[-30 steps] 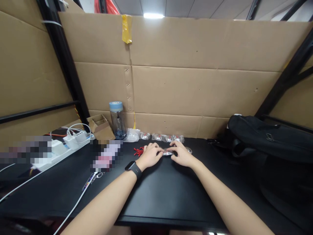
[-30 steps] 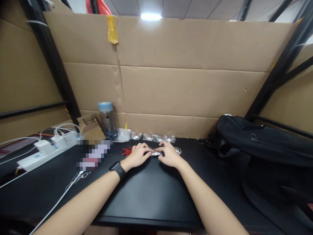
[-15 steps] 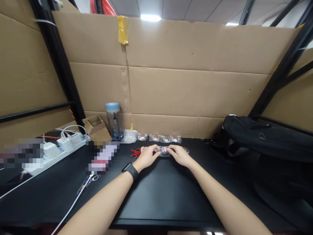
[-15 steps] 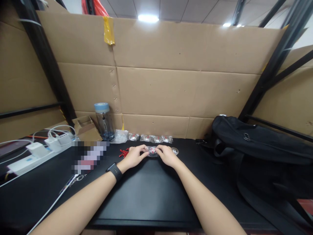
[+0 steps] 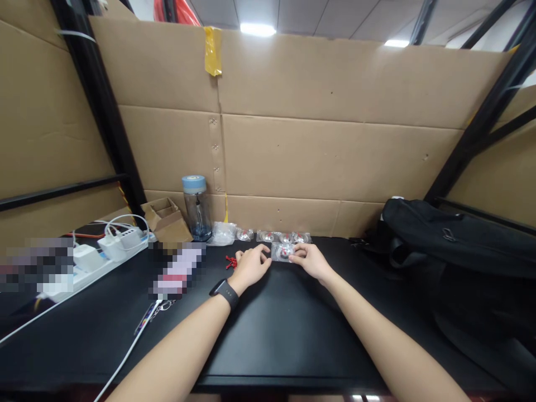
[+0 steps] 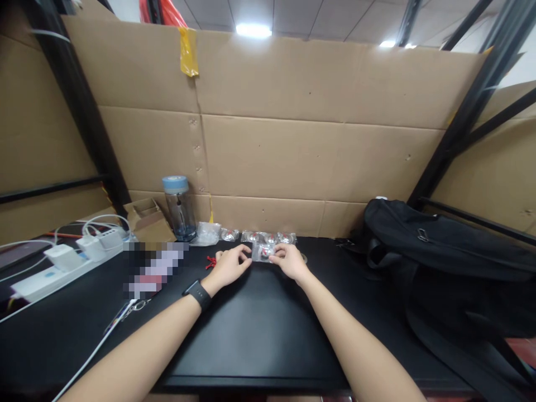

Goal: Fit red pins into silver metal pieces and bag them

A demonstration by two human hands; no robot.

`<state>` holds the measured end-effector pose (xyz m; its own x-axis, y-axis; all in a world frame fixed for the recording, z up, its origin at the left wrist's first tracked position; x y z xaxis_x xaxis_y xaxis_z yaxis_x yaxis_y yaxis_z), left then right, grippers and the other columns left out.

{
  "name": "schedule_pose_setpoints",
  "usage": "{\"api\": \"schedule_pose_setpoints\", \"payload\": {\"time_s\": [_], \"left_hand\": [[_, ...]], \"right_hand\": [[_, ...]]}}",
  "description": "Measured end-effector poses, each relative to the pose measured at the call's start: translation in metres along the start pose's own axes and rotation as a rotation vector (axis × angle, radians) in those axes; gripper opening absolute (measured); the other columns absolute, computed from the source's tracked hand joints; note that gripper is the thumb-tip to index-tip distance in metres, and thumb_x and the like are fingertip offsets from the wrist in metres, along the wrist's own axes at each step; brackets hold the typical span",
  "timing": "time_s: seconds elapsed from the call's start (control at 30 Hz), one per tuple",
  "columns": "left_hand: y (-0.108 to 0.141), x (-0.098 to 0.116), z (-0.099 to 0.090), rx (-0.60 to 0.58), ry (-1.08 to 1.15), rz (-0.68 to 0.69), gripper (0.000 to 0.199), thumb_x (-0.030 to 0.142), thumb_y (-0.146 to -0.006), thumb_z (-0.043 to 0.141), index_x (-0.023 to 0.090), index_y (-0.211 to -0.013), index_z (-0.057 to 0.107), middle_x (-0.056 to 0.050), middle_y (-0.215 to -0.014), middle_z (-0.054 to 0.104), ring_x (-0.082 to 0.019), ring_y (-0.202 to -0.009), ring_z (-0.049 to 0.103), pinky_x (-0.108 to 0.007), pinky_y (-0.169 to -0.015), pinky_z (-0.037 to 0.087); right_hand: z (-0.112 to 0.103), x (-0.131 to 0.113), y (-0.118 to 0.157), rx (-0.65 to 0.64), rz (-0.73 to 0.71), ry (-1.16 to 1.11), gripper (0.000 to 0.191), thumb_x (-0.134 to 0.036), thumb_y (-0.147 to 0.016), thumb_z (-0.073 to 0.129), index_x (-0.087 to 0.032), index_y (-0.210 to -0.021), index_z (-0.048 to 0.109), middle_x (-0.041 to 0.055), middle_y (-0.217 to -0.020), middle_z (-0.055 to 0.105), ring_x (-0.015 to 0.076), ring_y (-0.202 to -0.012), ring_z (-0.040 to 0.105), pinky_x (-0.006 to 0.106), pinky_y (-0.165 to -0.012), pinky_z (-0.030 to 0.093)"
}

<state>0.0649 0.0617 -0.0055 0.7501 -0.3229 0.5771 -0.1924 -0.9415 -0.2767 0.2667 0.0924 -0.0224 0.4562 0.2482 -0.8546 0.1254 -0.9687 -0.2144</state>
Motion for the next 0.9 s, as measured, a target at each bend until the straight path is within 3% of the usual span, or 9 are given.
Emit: {"api": "schedule_pose_setpoints", "payload": {"time_s": [0.07,0.2,0.33,0.47,0.57,0.7,0.8,0.9], "left_hand": [[0.001,0.001,-0.003,0.028,-0.059,0.031,0.023,0.03,-0.088,0.057,0.026,-0.109,0.066,-0.002,-0.089,0.077,-0.023,-0.099,0.065,-0.041,-0.095,0.032],[0.004,0.007,-0.006,0.033,-0.104,0.102,0.016,0.025,-0.088,0.053,0.025,-0.094,0.069,-0.003,-0.088,0.075,-0.025,-0.102,0.062,-0.043,-0.094,0.03],[0.006,0.01,-0.006,0.023,-0.122,0.128,0.017,0.022,-0.087,0.054,0.025,-0.09,0.07,-0.003,-0.09,0.074,-0.027,-0.103,0.06,-0.045,-0.094,0.029],[0.007,0.011,-0.006,0.031,-0.143,0.141,0.016,0.023,-0.087,0.054,0.025,-0.089,0.07,-0.004,-0.092,0.073,-0.027,-0.104,0.058,-0.046,-0.094,0.029],[0.003,0.005,-0.013,0.065,-0.173,0.115,0.017,0.023,-0.088,0.054,0.025,-0.089,0.07,-0.005,-0.095,0.073,-0.027,-0.105,0.058,-0.047,-0.096,0.03],[-0.008,-0.024,-0.039,0.152,-0.232,0.004,0.027,0.014,-0.089,0.048,0.024,-0.099,0.07,-0.006,-0.109,0.074,-0.027,-0.112,0.059,-0.047,-0.099,0.031],[-0.017,-0.051,-0.055,0.104,-0.297,-0.028,0.033,0.011,-0.089,0.044,0.026,-0.104,0.071,-0.005,-0.117,0.073,-0.027,-0.117,0.059,-0.046,-0.1,0.035],[-0.02,-0.074,-0.064,0.016,-0.309,-0.013,0.029,0.016,-0.088,0.051,0.028,-0.101,0.073,-0.003,-0.116,0.074,-0.026,-0.115,0.062,-0.041,-0.096,0.042]], "right_hand": [[-0.012,0.003,-0.012,0.073,0.009,0.077,0.025,-0.032,-0.072,0.074,-0.017,-0.09,0.067,0.0029,-0.072,0.073,0.0197,-0.069,0.068,0.027,-0.066,0.049],[-0.025,-0.001,-0.048,0.157,0.023,0.203,0.025,-0.033,-0.072,0.075,-0.016,-0.089,0.07,0.0031,-0.069,0.072,0.0179,-0.065,0.066,0.026,-0.063,0.048],[-0.012,-0.006,-0.085,0.152,0.069,0.293,0.024,-0.034,-0.069,0.079,-0.016,-0.084,0.072,0.0027,-0.069,0.071,0.017,-0.063,0.065,0.026,-0.063,0.047],[0.003,-0.007,-0.102,0.168,0.136,0.45,0.02,-0.028,-0.067,0.08,-0.018,-0.083,0.073,0.0055,-0.078,0.074,0.0196,-0.076,0.068,0.03,-0.073,0.047],[0.002,-0.012,-0.099,0.2,0.148,0.601,0.017,-0.028,-0.068,0.08,-0.019,-0.08,0.071,0.0103,-0.088,0.075,0.0258,-0.095,0.068,0.039,-0.09,0.043],[-0.013,-0.02,-0.084,0.185,0.142,0.745,0.013,-0.032,-0.081,0.068,-0.02,-0.084,0.07,0.0118,-0.093,0.075,0.0298,-0.104,0.066,0.048,-0.099,0.036],[-0.032,-0.018,-0.065,0.097,0.128,0.787,0.012,-0.029,-0.081,0.066,-0.022,-0.089,0.072,0.0091,-0.1,0.075,0.0296,-0.107,0.066,0.045,-0.098,0.038],[-0.051,-0.009,-0.039,-0.026,0.101,0.778,0.036,-0.032,-0.07,0.078,-0.022,-0.105,0.073,0.0096,-0.113,0.073,0.0277,-0.107,0.066,0.035,-0.092,0.046]]}}
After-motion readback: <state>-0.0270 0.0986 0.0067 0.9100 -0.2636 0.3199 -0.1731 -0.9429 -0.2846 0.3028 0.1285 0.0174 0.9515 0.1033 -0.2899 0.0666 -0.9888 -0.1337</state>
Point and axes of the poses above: each hand's wrist, its own y-axis away from the middle knuckle, its own z-axis out of the palm, x = y × z, the point moved 9 cm from there along -y, towards the middle knuckle
